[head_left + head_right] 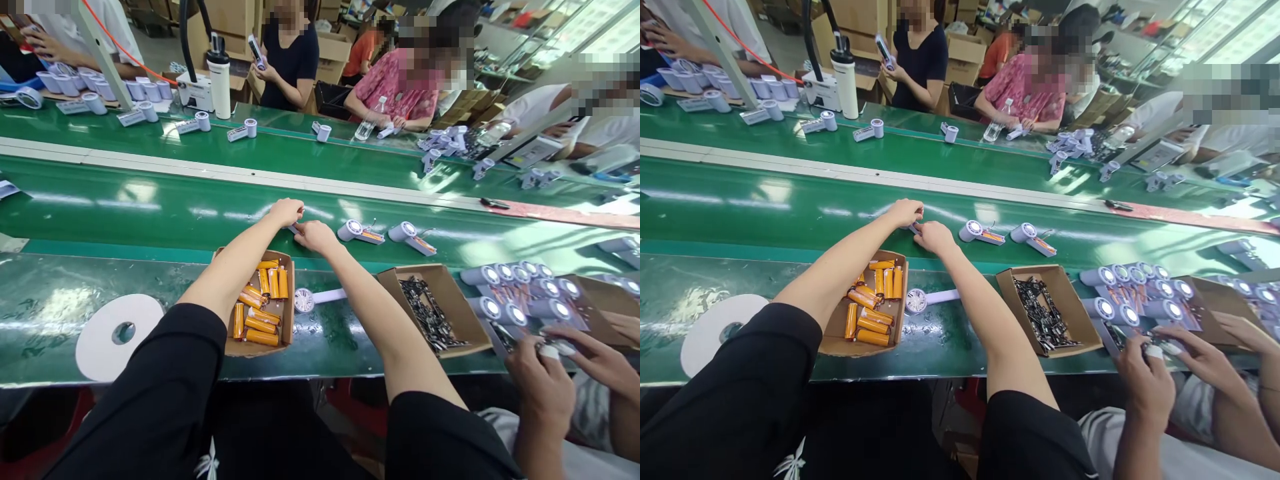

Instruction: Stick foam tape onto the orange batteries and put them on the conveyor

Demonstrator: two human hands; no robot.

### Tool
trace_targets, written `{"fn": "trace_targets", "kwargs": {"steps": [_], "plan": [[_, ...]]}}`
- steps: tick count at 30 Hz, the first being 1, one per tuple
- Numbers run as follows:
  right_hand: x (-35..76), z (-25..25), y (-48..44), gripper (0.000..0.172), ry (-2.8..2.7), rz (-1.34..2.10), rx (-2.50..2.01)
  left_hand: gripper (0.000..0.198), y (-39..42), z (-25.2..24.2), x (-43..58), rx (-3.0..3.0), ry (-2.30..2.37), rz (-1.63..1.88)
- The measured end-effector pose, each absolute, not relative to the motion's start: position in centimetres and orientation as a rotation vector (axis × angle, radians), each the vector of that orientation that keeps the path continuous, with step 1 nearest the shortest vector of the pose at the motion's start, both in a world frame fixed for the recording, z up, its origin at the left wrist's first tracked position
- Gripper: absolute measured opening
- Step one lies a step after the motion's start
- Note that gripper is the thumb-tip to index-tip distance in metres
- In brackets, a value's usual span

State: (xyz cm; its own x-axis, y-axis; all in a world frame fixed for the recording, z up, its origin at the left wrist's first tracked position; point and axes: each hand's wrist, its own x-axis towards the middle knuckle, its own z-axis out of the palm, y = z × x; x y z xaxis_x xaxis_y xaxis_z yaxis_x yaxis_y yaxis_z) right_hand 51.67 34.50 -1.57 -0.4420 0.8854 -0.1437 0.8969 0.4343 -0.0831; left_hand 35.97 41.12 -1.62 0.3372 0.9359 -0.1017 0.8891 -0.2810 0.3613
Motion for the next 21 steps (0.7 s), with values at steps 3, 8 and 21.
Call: {"fn": "trace_targets", "kwargs": {"steps": [3,8,21], "plan": [[53.1,-1.8,35.0,0.041,2.642,-0.381,1.609,0.021,41.3,-1.5,36.3,2.250,1.624,0.183],[54.5,-2.5,35.2,0.022,2.572,-0.678,2.011,0.021,41.2,-1.5,37.1,2.240,1.645,0.178],[53.7,-2.4,36.4,0.012,2.588,-0.604,2.158,0.021,41.1,-1.0,38.7,2.216,1.664,0.185]]}}
